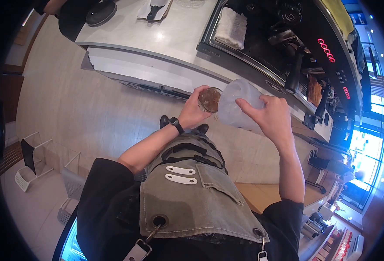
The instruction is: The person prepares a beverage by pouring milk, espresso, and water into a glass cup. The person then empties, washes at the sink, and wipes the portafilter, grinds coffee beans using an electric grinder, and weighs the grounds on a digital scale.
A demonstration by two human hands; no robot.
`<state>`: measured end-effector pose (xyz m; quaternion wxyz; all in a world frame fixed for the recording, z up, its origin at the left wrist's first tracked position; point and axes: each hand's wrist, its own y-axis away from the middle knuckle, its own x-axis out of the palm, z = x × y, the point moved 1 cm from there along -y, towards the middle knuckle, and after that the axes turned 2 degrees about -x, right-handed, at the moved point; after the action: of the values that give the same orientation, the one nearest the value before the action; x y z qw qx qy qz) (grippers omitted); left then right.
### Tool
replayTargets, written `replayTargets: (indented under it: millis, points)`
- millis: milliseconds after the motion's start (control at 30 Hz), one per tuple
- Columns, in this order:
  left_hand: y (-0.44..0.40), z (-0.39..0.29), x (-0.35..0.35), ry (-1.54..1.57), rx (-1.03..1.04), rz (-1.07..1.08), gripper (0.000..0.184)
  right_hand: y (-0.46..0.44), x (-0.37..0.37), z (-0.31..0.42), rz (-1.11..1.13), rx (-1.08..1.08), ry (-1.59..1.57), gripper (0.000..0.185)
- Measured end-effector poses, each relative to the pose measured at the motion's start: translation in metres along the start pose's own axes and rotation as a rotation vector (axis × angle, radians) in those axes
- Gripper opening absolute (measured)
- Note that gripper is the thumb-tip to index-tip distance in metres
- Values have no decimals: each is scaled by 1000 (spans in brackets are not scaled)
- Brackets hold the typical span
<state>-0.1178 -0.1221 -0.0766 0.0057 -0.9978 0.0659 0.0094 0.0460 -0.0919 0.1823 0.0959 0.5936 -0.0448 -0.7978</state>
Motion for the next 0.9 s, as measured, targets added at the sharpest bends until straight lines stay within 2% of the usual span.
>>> replayTargets:
  millis: [133,333,433,633,733,767,833,900]
  points:
    - [-1,-3,-2,27,-8,-14,89,3,-3,-11,19,70,-30,58]
    - [-5,-16,-9,71,0,-53,89,14,14,-54,-51,151,-453,52]
    - [-9,-22,-14,79,-11,-50,91,17,25,-93,-54,166,-560,50]
    - [-17,-49,-34,79,42,-61,95,31,59,-116,-180,80,-1148,46]
    - [-23,-66,-53,86,18,-69,97,35,78,-124,-299,41,-1320,45]
    - [-26,-70,-62,127,21,-72,98,37,102,-170,-176,-45,-1552,41]
    - [-34,-81,-87,124,78,-117,100,40,118,-143,-432,9,-1598,49]
    - [-45,-95,-115,74,131,-185,101,50,131,-149,-308,-45,-1698,61]
